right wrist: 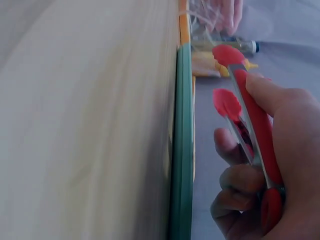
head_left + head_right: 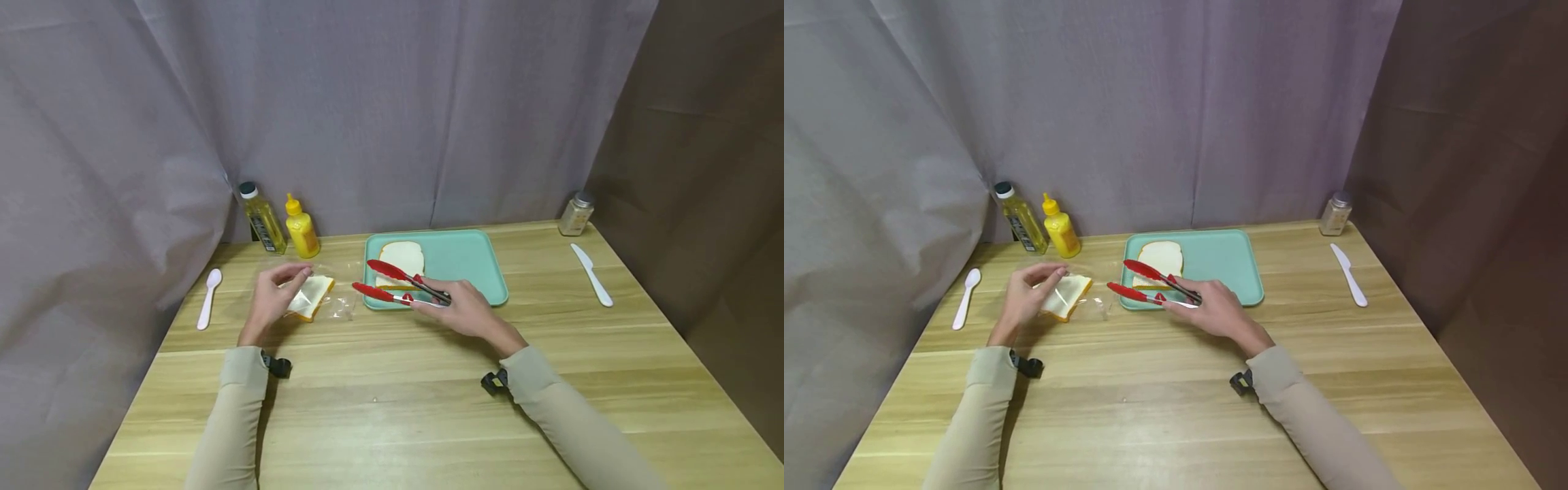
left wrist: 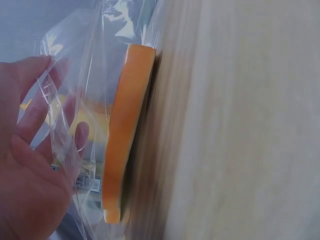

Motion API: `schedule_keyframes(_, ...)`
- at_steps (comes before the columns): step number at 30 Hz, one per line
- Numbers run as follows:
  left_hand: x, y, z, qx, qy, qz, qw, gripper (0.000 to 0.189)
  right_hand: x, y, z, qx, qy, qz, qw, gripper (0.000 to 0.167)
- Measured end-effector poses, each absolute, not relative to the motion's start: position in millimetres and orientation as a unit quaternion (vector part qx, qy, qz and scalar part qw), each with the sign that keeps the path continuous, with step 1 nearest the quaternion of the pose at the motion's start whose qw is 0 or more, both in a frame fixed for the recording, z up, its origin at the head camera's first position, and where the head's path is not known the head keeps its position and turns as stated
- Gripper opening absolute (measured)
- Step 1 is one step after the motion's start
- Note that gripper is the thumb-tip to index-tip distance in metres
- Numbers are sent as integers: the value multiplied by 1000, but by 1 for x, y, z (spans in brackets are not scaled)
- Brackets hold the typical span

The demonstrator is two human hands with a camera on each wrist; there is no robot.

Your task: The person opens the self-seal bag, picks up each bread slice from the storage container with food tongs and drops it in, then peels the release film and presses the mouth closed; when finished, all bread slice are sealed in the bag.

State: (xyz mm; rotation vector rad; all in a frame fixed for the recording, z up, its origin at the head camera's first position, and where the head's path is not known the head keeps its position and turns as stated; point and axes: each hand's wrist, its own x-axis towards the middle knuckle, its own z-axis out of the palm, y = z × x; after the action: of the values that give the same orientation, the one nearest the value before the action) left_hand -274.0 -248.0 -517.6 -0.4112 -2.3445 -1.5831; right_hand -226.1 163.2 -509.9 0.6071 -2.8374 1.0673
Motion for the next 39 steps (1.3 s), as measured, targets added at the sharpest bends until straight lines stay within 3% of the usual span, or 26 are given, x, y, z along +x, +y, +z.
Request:
schedule_keyframes(8, -274, -249, -515, -148, -818, -539, 139, 21, -227, 175, -510, 177, -933, 307, 65, 83)
schedule_keyframes(26, -271, -249, -515, -141, -829, -531, 104, 25, -219, 164, -510, 124, -958, 246, 80, 91)
schedule_keyframes(39, -271, -249, -516, -141, -830, -533, 87, 29, -206, 212, -508, 81, -963, 246, 72, 97)
